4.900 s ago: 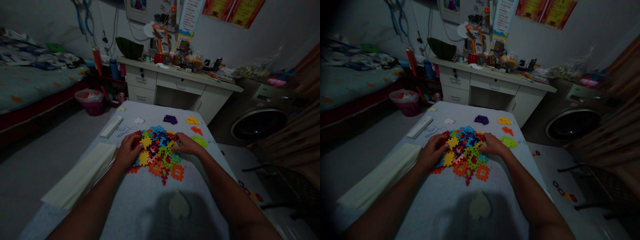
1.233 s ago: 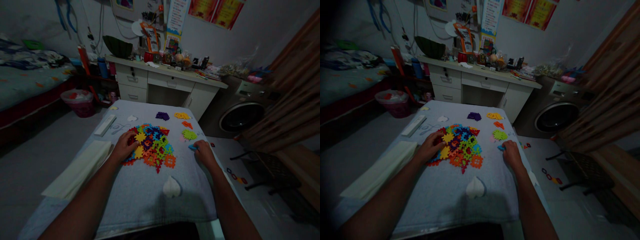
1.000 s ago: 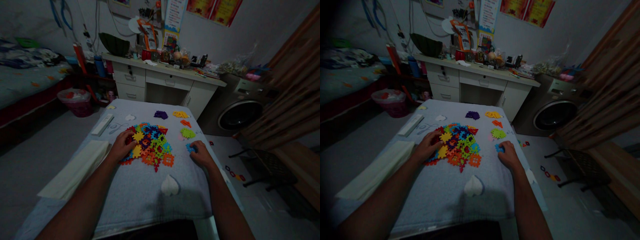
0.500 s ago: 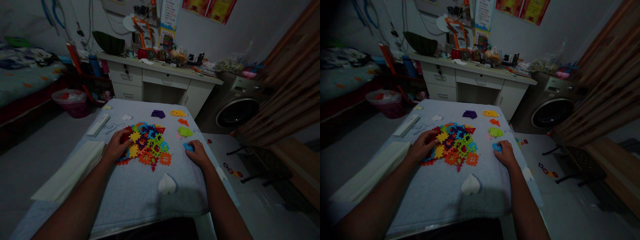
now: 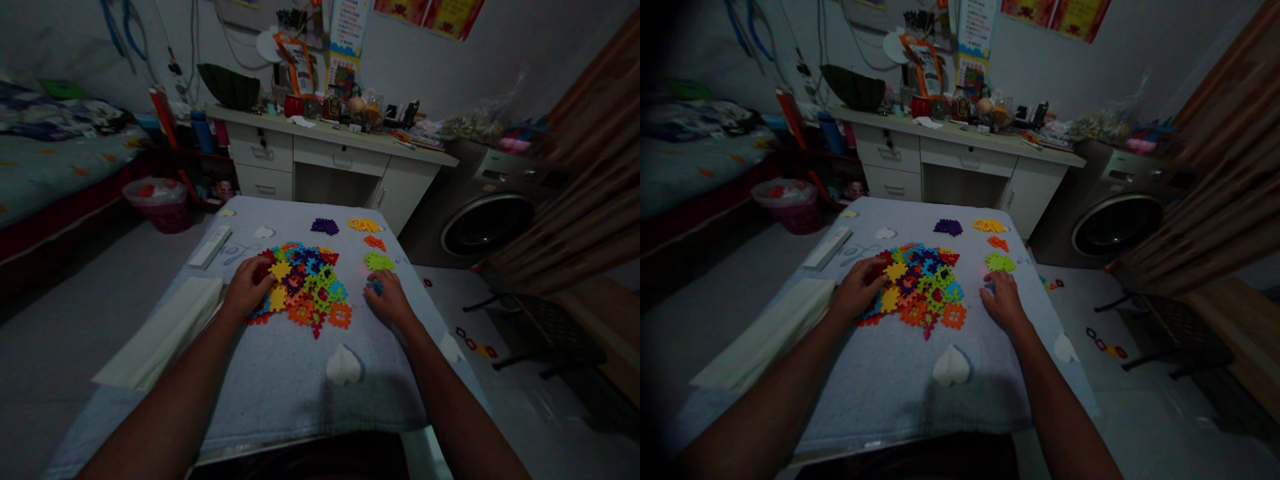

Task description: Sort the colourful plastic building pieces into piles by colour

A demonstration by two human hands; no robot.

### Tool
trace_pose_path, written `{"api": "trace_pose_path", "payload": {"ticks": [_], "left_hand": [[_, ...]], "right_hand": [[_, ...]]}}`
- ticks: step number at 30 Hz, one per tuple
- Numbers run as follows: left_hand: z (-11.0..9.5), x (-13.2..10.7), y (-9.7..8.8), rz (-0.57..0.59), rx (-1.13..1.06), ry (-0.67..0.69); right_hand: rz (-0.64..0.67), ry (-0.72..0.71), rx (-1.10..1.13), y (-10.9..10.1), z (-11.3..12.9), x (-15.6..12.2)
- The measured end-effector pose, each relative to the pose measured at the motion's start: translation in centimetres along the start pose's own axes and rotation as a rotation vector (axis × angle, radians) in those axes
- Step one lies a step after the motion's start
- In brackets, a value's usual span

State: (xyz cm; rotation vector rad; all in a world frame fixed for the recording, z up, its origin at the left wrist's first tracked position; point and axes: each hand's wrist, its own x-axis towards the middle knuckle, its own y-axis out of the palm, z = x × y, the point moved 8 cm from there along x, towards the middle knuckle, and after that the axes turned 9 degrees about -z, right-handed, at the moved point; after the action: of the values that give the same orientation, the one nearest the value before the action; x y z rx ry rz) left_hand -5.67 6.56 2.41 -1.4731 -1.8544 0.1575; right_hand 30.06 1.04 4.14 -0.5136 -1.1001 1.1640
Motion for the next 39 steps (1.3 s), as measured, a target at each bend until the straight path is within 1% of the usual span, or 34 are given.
{"api": "trace_pose_path", "payload": {"ticks": [3, 5, 7, 10, 13, 15, 18, 20, 22, 24, 29, 32, 39], "left_hand": [[0.3, 0.0, 0.2, 0.01, 0.008, -0.002], [0.4, 0.0, 0.3, 0.023, 0.013, -0.002], [0.4, 0.0, 0.4, 0.041, 0.016, 0.001], [0.3, 0.0, 0.4, 0.057, 0.019, 0.002], [0.3, 0.1, 0.4, 0.052, 0.017, -0.009], [0.4, 0.1, 0.5, 0.052, 0.014, -0.013], [0.5, 0.1, 0.6, 0.053, 0.01, -0.003], [0.6, 0.1, 0.6, 0.057, 0.01, 0.002], [0.7, 0.1, 0.6, 0.063, 0.011, 0.0], [0.6, 0.1, 0.6, 0.063, 0.016, -0.003], [0.2, 0.3, 0.5, 0.059, 0.022, 0.01], [0.2, 0.3, 0.5, 0.06, 0.023, 0.015], [0.6, 0.2, 0.6, 0.058, 0.014, -0.005]], "right_hand": [[0.139, -0.11, 0.082, 2.2, 3.5, 1.5], [0.166, -0.126, 0.102, 3.5, 4.7, 2.7], [0.14, -0.1, 0.108, 4.6, 4.9, 3.9], [0.092, -0.048, 0.133, 6.2, 4.6, 5.2], [0.086, -0.011, 0.21, 7.6, 4.3, 5.3], [0.076, 0.006, 0.281, 8.1, 4.2, 4.9], [0.058, 0.044, 0.376, 8.1, 3.9, 4.4], [0.064, 0.066, 0.399, 7.8, 3.6, 4.3], [0.075, 0.047, 0.35, 7.3, 3.4, 4.3], [0.106, -0.006, 0.263, 6.9, 3.3, 4.2], [0.258, -0.106, 0.16, 6.7, 3.5, 3.4], [0.299, -0.117, 0.139, 6.7, 3.5, 3.3], [0.351, -0.124, 0.133, 6.6, 3.6, 3.1]]}}
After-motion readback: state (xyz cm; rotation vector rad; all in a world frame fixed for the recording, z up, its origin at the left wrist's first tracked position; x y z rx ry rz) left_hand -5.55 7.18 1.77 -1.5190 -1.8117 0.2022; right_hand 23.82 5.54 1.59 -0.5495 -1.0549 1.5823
